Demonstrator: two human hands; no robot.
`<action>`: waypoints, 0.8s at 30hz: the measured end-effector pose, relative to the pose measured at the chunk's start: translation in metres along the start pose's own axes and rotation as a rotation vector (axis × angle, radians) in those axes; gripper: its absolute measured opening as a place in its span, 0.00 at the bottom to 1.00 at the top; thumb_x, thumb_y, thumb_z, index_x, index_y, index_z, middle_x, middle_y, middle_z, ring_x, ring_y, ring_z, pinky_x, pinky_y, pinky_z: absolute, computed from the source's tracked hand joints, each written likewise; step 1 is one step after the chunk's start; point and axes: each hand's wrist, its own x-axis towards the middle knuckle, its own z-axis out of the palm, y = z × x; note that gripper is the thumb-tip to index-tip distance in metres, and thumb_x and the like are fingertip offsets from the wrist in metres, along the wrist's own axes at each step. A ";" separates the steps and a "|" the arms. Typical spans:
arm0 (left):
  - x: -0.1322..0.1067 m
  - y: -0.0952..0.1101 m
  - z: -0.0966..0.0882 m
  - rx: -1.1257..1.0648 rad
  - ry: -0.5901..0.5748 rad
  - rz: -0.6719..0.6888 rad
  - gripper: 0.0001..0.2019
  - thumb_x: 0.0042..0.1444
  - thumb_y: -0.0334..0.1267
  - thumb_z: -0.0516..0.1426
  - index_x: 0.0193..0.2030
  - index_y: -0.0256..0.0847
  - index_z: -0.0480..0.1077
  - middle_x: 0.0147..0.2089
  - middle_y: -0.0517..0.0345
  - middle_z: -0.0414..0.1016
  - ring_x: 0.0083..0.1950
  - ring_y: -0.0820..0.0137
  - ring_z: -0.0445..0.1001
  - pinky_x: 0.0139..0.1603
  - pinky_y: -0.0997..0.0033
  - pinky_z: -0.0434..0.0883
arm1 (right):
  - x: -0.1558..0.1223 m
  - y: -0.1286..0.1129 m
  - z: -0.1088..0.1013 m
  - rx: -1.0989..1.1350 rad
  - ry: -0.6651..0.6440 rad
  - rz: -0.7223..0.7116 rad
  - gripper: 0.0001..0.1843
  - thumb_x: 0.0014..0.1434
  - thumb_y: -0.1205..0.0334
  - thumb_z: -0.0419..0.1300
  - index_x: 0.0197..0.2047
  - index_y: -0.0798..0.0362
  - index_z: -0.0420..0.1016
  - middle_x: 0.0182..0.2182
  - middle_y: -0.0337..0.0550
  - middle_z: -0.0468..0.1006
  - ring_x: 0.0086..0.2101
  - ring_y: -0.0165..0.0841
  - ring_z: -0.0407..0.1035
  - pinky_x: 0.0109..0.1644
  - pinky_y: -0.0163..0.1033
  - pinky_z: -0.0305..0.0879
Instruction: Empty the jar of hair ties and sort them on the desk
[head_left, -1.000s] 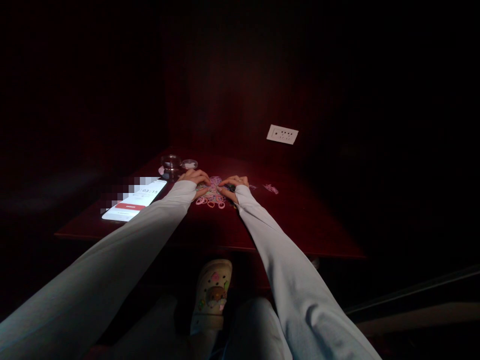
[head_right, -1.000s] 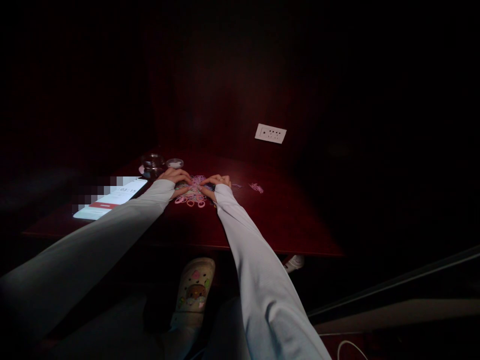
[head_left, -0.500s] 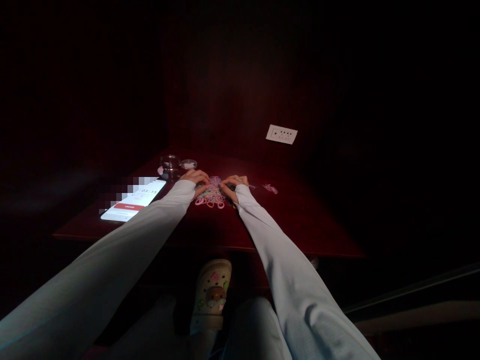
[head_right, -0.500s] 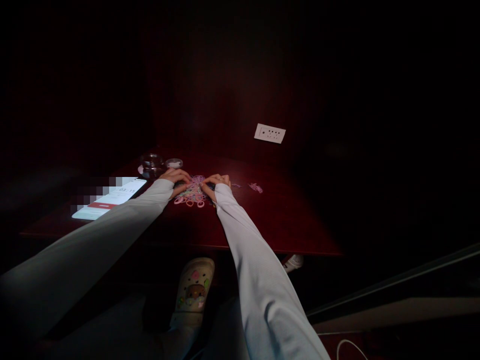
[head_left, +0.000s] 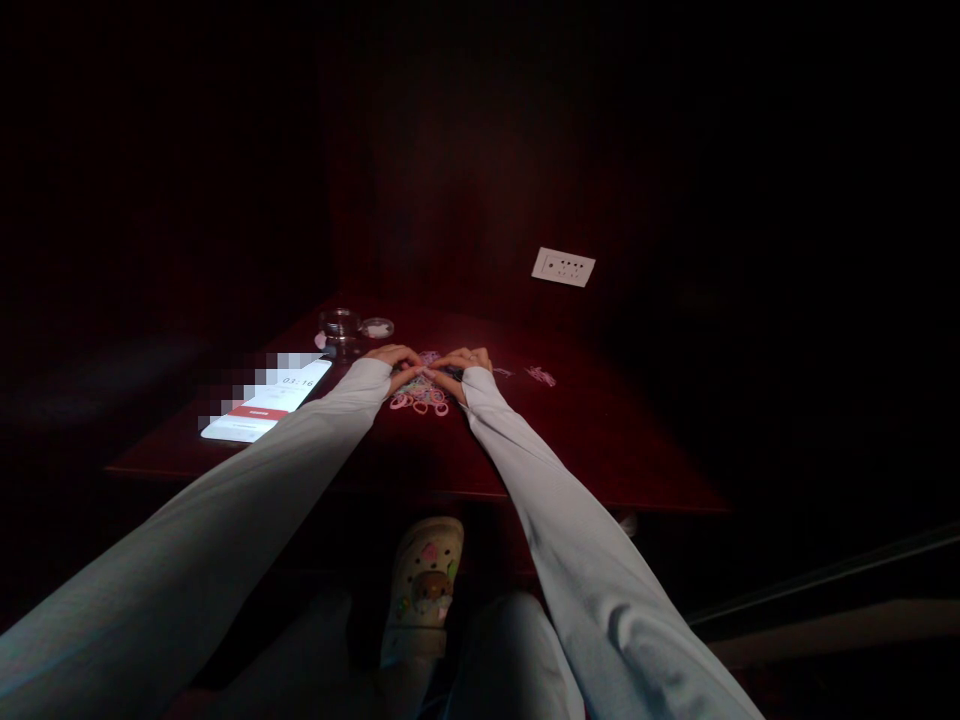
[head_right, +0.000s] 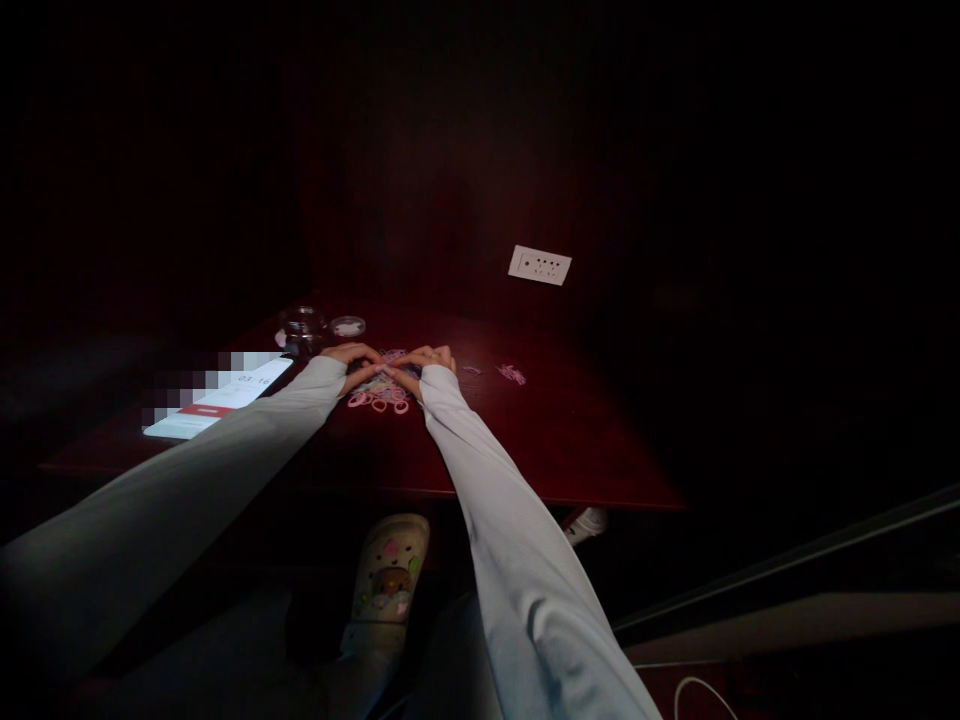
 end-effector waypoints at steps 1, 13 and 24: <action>-0.001 0.003 -0.002 0.016 0.000 -0.010 0.12 0.65 0.46 0.56 0.42 0.44 0.77 0.40 0.54 0.80 0.42 0.64 0.78 0.47 0.66 0.73 | 0.000 -0.001 0.001 0.000 0.000 0.000 0.19 0.62 0.36 0.64 0.41 0.39 0.88 0.43 0.42 0.81 0.50 0.42 0.61 0.58 0.49 0.55; -0.001 0.009 -0.004 0.037 -0.014 -0.076 0.11 0.64 0.45 0.57 0.42 0.43 0.78 0.37 0.56 0.79 0.40 0.66 0.77 0.44 0.69 0.71 | 0.005 0.004 0.006 -0.032 -0.007 0.009 0.18 0.66 0.40 0.62 0.40 0.43 0.87 0.40 0.43 0.80 0.48 0.42 0.61 0.56 0.46 0.56; 0.002 -0.006 0.005 0.005 -0.011 -0.084 0.11 0.62 0.47 0.59 0.41 0.43 0.79 0.34 0.58 0.77 0.36 0.68 0.74 0.41 0.71 0.69 | 0.003 0.003 0.010 -0.025 -0.029 0.034 0.18 0.68 0.43 0.61 0.40 0.45 0.87 0.40 0.42 0.80 0.47 0.39 0.61 0.55 0.43 0.54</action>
